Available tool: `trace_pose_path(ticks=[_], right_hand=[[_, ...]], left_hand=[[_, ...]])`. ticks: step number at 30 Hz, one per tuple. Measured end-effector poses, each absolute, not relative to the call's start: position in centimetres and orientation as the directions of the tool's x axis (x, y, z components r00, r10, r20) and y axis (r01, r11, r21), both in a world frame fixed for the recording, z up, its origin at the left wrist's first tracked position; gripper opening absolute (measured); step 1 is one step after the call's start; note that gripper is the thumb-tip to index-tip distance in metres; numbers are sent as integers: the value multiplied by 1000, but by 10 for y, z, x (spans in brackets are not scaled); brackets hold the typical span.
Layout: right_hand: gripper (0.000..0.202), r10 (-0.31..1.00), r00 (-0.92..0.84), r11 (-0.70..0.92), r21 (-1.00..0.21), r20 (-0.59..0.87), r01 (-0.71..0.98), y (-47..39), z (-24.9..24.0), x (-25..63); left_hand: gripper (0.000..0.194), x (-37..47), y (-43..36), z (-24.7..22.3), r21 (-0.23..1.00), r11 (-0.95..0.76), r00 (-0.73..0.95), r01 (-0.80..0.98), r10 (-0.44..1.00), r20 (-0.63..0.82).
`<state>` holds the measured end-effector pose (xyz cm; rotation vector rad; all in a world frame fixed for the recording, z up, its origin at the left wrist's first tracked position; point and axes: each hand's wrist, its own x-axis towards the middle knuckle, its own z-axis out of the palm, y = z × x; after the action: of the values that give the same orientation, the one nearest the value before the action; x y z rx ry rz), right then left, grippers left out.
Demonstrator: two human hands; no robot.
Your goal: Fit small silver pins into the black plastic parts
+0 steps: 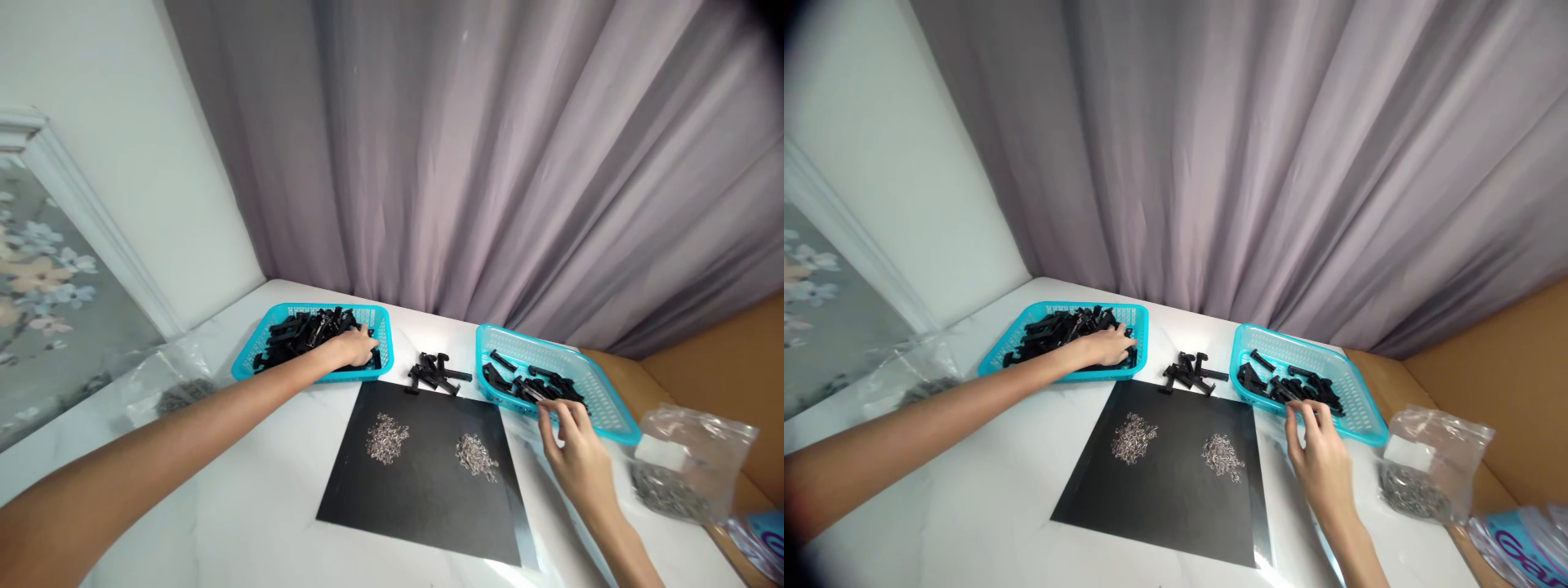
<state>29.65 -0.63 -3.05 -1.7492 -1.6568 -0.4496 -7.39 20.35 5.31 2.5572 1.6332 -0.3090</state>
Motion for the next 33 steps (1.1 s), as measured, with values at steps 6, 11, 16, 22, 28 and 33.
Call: trace_pose_path(ticks=[6,11,16,22,28,33], right_hand=[[35,746,128,49,-245,654,968,-5,-30,297],[35,739,127,44,-235,662,971,-5,-29,298],[35,735,127,42,-233,666,972,-5,-29,298],[33,731,114,56,-226,673,973,-5,-29,298],[32,733,117,59,-233,670,971,-4,-29,298],[31,738,126,60,-250,662,966,-5,-28,298]], left_hand=[[35,-83,202,52,29,-381,381,924,909,-171],[35,-92,196,50,163,-355,372,921,924,-92],[35,-106,202,57,403,-310,351,861,936,-32],[34,-120,221,71,734,-164,276,659,961,-33],[36,-123,220,86,918,-65,230,392,973,-30],[35,-92,204,99,973,-14,278,231,959,-52]])
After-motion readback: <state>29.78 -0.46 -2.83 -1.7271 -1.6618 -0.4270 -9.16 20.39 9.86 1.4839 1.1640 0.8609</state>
